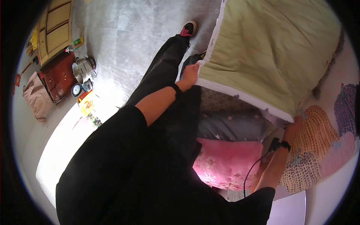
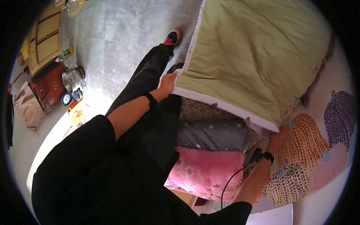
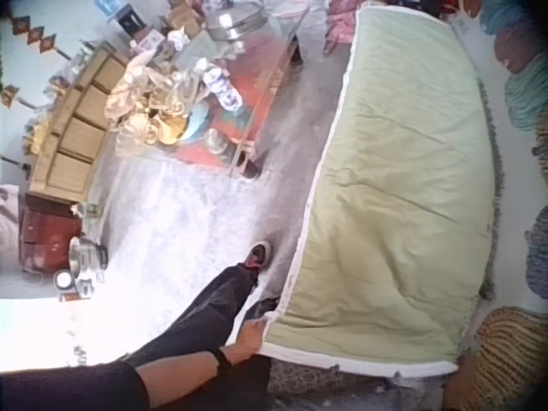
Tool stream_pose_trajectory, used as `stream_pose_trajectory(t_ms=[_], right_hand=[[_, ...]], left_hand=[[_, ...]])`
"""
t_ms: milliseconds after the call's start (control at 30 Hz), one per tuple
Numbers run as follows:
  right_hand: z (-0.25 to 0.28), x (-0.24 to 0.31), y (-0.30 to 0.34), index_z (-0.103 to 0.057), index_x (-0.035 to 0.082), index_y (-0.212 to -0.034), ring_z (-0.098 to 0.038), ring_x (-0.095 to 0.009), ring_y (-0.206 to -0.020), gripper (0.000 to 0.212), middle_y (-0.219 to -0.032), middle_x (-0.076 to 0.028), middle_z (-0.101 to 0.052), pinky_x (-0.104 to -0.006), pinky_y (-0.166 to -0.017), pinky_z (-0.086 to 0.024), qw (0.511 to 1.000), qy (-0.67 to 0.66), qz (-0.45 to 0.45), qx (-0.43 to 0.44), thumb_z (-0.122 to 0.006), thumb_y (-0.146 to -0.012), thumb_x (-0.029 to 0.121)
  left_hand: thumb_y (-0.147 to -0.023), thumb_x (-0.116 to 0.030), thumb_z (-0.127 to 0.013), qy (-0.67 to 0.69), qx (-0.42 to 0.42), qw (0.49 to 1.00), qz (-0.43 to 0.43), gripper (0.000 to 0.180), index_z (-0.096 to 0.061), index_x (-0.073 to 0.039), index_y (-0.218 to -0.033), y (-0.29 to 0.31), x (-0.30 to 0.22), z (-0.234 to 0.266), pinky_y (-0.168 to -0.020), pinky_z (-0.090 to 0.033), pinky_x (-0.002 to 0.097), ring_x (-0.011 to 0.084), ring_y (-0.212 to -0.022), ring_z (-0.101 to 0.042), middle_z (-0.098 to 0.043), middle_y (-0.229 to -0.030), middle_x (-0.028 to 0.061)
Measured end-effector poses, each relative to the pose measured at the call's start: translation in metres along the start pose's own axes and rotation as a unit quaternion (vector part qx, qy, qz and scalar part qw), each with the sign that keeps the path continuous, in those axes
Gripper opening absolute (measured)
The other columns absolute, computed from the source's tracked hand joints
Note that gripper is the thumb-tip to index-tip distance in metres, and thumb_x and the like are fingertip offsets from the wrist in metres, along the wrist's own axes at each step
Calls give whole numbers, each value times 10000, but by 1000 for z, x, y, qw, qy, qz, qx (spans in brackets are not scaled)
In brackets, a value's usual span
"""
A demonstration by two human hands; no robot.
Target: The person folds a grey blanket with pink stars and a pink floral blanket, then places them at the end of a bed.
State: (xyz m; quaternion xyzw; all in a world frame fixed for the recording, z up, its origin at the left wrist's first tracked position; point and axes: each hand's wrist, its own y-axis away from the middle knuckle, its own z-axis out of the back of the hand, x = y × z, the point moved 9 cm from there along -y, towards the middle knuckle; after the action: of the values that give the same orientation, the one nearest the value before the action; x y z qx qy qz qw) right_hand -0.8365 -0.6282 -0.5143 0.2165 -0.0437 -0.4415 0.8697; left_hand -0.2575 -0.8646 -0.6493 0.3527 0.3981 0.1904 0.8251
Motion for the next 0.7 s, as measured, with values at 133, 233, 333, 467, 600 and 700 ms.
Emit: stream_pose_trajectory(t_ms=[133, 233, 333, 467, 600, 700], right_hand=[[73, -14, 25, -519, 26, -1106, -581, -284, -825, 350, -1022, -190, -556, -423, -708, -497, 986, -64, -6, -156, -617, -802, 169], [62, -75, 45, -514, 16, -1079, -582, -220, -797, 257, -953, -148, -579, -369, -667, -494, 907, -333, -228, -122, -536, -853, 137], [51, -105, 68, -557, -9, -989, -564, -169, -644, 188, -853, -87, -591, -266, -553, -468, 733, -641, -197, -115, -491, -861, 113], [135, -67, 136, -581, 6, -953, -524, -144, -634, 196, -791, -37, -572, -255, -528, -419, 684, -695, -120, -186, -477, -862, 145], [169, -125, 216, -605, 28, -952, -474, -115, -592, 211, -766, -28, -553, -232, -475, -371, 626, -678, -234, -308, -445, -847, 116], [168, -111, 259, -608, 23, -914, -431, -96, -418, 255, -683, -75, -578, -216, -347, -326, 712, -617, -246, -228, -377, -809, 8]], left_hand=[[-834, -559, -442, -88, 93, 990, 63, 626, -619, 41, -799, 3, -1, 39, -643, -441, 417, 383, -745, -596, -588, -744, 272], [-763, -528, -594, -19, 182, 975, 126, 622, -603, 46, -1004, 42, -50, 60, -654, -472, 332, 229, -709, -617, -650, -834, 136], [-703, -347, -724, 100, 285, 949, 89, 556, -573, 22, -1090, 86, -100, 62, -723, -470, 297, 166, -801, -591, -630, -949, 80], [-686, -265, -747, 50, 319, 942, 89, 519, -574, 10, -1091, 143, -137, 129, -712, -458, 280, 144, -814, -578, -625, -947, 74], [-689, -393, -728, -61, 332, 932, 132, 451, -644, -23, -934, 196, -213, 234, -450, -387, 261, 111, -538, -510, -608, -691, 12], [-670, -505, -710, -187, 252, 949, 23, 515, -643, -8, -786, 192, -226, 278, -410, -314, 229, 99, -486, -459, -538, -594, 15]])
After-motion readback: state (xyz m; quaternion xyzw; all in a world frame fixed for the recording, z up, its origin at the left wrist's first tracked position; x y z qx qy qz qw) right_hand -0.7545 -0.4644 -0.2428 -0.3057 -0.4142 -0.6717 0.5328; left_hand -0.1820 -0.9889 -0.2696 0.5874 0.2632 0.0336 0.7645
